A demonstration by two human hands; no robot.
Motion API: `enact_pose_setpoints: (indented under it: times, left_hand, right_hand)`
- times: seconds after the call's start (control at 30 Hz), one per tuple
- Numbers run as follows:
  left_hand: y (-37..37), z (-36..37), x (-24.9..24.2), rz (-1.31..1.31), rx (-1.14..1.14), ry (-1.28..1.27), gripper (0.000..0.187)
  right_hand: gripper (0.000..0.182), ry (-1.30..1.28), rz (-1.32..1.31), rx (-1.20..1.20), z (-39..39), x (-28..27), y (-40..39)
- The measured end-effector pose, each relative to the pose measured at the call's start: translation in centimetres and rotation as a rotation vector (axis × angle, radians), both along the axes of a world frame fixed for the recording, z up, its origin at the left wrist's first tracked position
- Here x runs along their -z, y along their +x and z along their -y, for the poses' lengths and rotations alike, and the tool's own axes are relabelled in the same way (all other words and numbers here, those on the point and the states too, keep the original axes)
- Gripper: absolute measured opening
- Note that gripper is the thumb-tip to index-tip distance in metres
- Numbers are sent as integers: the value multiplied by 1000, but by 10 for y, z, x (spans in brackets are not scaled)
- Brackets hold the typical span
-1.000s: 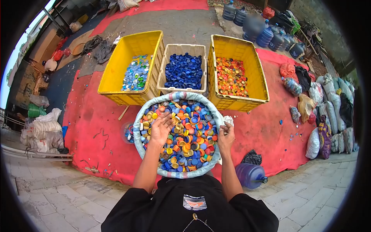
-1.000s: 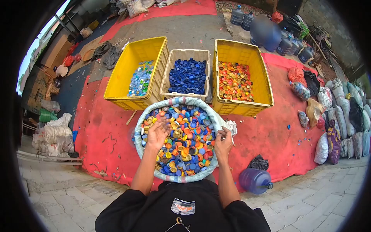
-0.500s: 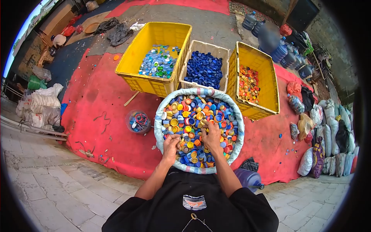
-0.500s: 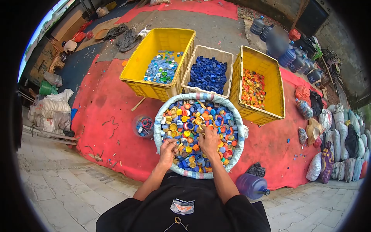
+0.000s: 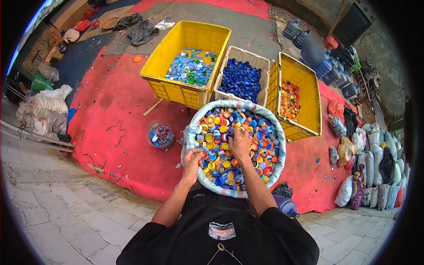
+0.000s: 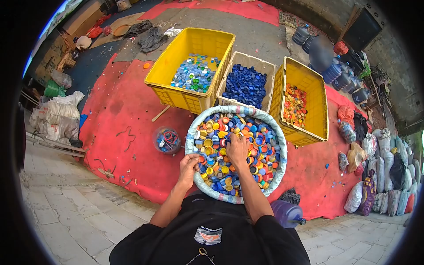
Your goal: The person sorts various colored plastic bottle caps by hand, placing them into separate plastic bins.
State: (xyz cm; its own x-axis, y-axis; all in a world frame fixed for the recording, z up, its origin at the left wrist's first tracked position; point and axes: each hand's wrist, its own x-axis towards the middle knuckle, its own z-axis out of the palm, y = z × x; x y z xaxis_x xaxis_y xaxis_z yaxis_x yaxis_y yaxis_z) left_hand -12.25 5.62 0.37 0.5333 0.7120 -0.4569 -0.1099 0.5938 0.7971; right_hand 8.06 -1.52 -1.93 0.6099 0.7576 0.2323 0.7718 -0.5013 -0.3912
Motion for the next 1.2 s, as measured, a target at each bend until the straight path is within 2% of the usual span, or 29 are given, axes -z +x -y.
enact_pose_setpoints:
  times: [0.2, 0.33, 0.47, 0.5, 0.57, 0.6, 0.7, 0.73, 0.8, 0.9, 1.07, 1.2]
  left_hand:
    - [1, 5, 3, -29, 43, -3, 14]
    - [8, 8, 4, -65, 109, 4, 15]
    - [30, 11, 15, -152, 157, 260, 21]
    - [36, 11, 14, -179, 208, 324, 22]
    - [50, 9, 11, -231, 310, 454, 26]
    - [57, 7, 14, -271, 365, 538, 33]
    - [81, 4, 20, -407, 455, 908, 41]
    - [88, 3, 25, -365, 409, 1127, 48]
    - [99, 1, 25, -395, 467, 1290, 52]
    - [115, -2, 29, -397, 543, 1431, 59]
    - [128, -6, 37, -492, 642, 1545, 63]
    - [134, -7, 43, -510, 669, 1567, 68]
  right_hand:
    - [37, 23, 60, -11, -3, 7, -3]
    - [37, 98, -27, 41, 5, -1, -3]
    - [35, 342, -456, 232, 27, -9, 2]
    - [32, 386, -599, 297, 34, -26, -1]
    - [32, 498, -813, 351, 56, -4, 10]
    - [32, 571, -901, 378, 65, -9, 9]
    - [32, 818, -1229, 411, 93, -25, 5]
    - [32, 916, -1385, 395, 105, -31, 3]
    - [35, 1084, -1629, 400, 124, -29, -1]
    - [38, 1260, -1820, 382, 149, -26, -11]
    - [24, 1345, -1854, 413, 169, -21, -24]
    - [20, 1317, -1808, 459, 172, -26, -29]
